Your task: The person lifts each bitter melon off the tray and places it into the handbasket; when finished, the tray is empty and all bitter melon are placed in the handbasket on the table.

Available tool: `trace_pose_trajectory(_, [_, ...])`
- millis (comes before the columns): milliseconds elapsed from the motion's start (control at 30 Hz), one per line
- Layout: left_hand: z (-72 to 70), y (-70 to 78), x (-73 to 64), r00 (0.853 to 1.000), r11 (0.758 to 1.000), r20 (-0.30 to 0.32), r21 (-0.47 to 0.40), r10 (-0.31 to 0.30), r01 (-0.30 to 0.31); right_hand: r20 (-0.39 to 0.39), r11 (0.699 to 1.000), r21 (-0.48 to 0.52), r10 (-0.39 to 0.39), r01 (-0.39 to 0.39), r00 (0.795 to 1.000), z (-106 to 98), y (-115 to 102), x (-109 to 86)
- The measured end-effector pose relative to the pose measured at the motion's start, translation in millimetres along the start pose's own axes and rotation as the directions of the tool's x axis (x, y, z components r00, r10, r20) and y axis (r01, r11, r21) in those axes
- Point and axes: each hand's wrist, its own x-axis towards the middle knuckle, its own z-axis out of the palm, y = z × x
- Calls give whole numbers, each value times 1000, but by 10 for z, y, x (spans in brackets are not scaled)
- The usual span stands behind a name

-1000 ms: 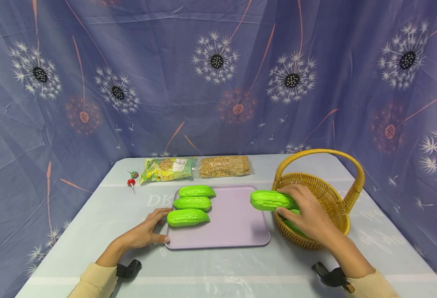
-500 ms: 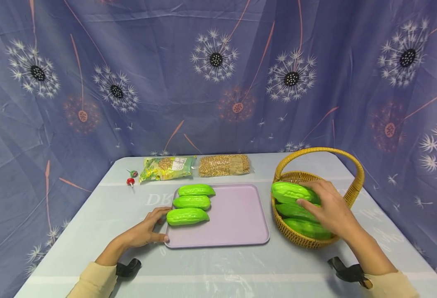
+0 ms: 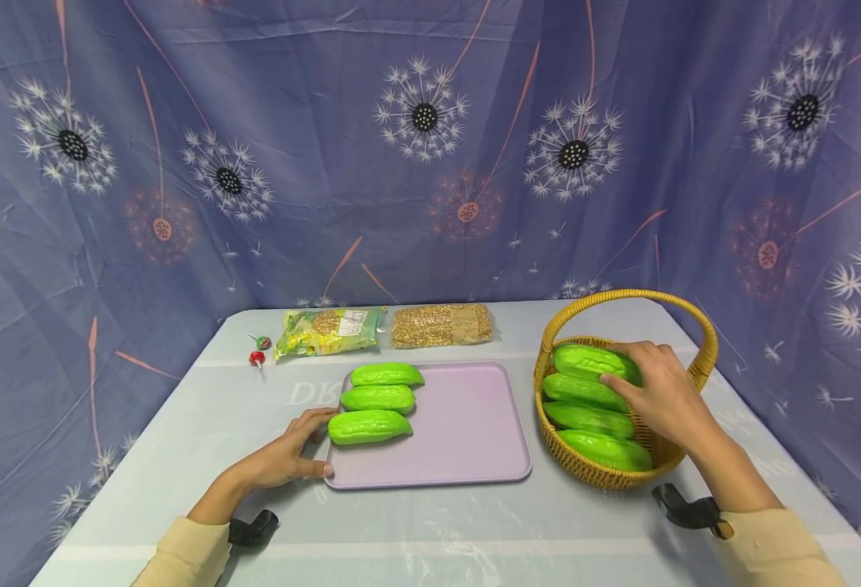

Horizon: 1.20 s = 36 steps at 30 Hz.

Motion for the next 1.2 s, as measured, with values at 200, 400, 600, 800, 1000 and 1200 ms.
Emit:
trace_pose_trajectory(200, [2, 0, -2, 1000, 1000, -2, -3, 0, 0, 35, 999, -43, 26, -25, 999, -20, 42, 96])
trace_pose_trajectory(400, [11, -8, 1, 1000, 1000, -1, 2, -6, 6, 63, 997, -74, 36, -31, 997, -24, 69, 195])
trace_pose_trajectory(600, [12, -10, -1, 1000, 1000, -6, -1, -4, 4, 122, 994, -77, 84, -75, 989, -25, 79, 285])
trace_pose_trajectory(800, [8, -7, 0, 1000, 1000, -5, 0, -3, 3, 176, 993, -45, 114, -108, 978, 14, 135, 357])
trace_pose_trajectory(1000, [6, 9, -4, 1000, 1000, 3, -11, 2, -2, 258, 989, -31, 149, -146, 955, 90, 217, 438])
trace_pose_trajectory(1200, [4, 20, -4, 1000, 1000, 0, -5, 0, 0, 299, 986, -48, 165, -158, 940, 156, 311, 548])
